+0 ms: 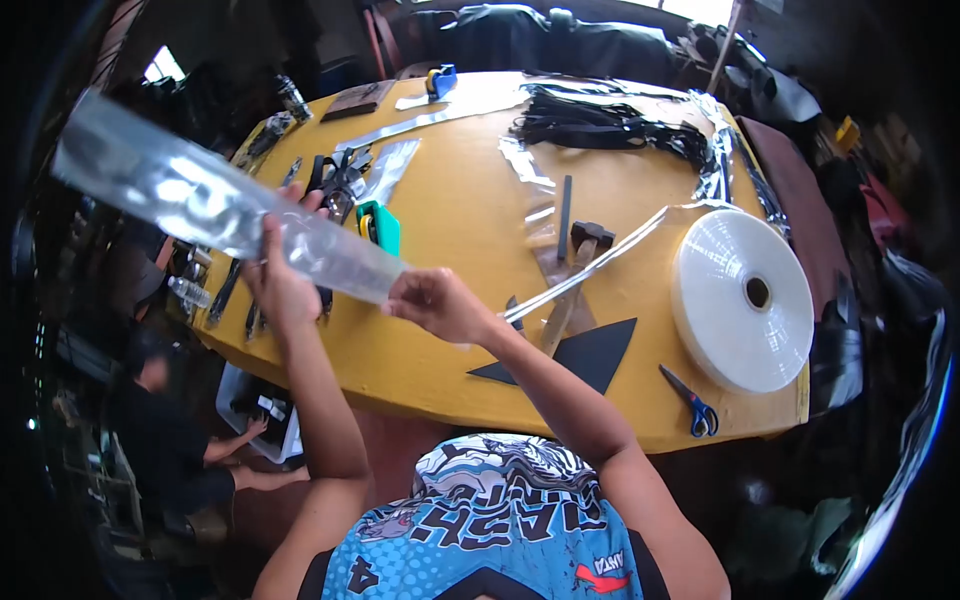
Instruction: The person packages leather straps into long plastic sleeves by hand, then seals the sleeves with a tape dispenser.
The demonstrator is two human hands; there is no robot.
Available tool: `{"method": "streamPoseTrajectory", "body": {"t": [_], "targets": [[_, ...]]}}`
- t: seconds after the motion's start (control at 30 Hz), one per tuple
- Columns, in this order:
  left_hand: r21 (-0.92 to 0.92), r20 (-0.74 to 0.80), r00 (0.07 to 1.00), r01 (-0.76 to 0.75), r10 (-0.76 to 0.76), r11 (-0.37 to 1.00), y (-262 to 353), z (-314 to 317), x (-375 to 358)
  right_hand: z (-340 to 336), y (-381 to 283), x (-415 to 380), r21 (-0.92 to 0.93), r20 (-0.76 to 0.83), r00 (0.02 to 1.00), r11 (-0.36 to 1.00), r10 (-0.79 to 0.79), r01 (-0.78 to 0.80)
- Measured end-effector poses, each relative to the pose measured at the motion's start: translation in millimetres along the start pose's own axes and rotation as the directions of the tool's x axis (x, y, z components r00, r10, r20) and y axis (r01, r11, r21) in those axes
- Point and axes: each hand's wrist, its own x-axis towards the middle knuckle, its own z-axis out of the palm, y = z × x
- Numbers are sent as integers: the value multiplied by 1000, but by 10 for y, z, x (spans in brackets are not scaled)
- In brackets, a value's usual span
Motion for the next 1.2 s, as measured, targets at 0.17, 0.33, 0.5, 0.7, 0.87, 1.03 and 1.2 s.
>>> {"method": "streamPoseTrajectory", "body": {"t": [0.17, 0.33, 0.5, 0.7, 0.87, 1.03, 1.2], "targets": [[-127, -51, 998, 28, -34, 991, 160, -579, 241, -6, 374, -150, -108, 43, 996, 991, 81, -76], [-69, -69, 998, -6, 2, 998, 233, -792, 372, 181, 430, -191, -112, 104, 994, 994, 31, -19], [-44, -63, 997, -38, 35, 998, 292, -899, 510, 62, 351, -356, -460, -60, 933, 820, 354, -341], [-91, -16, 997, -71, 70, 993, 291, -981, 598, -808, 357, -45, -932, -335, 940, -127, -65, -341], [-125, 60, 998, -15, 23, 992, 95, -781, 504, -837, -1144, 348, -879, -469, 381, 465, -797, -111], [-156, 100, 995, 12, 3, 988, 8, -573, 566, 115, 192, -1244, -828, -504, 524, 210, -687, -520], [-181, 178, 983, -4, 36, 984, 22, -570, 763, 809, 626, -2019, -439, -797, 604, 659, 29, -610]]}}
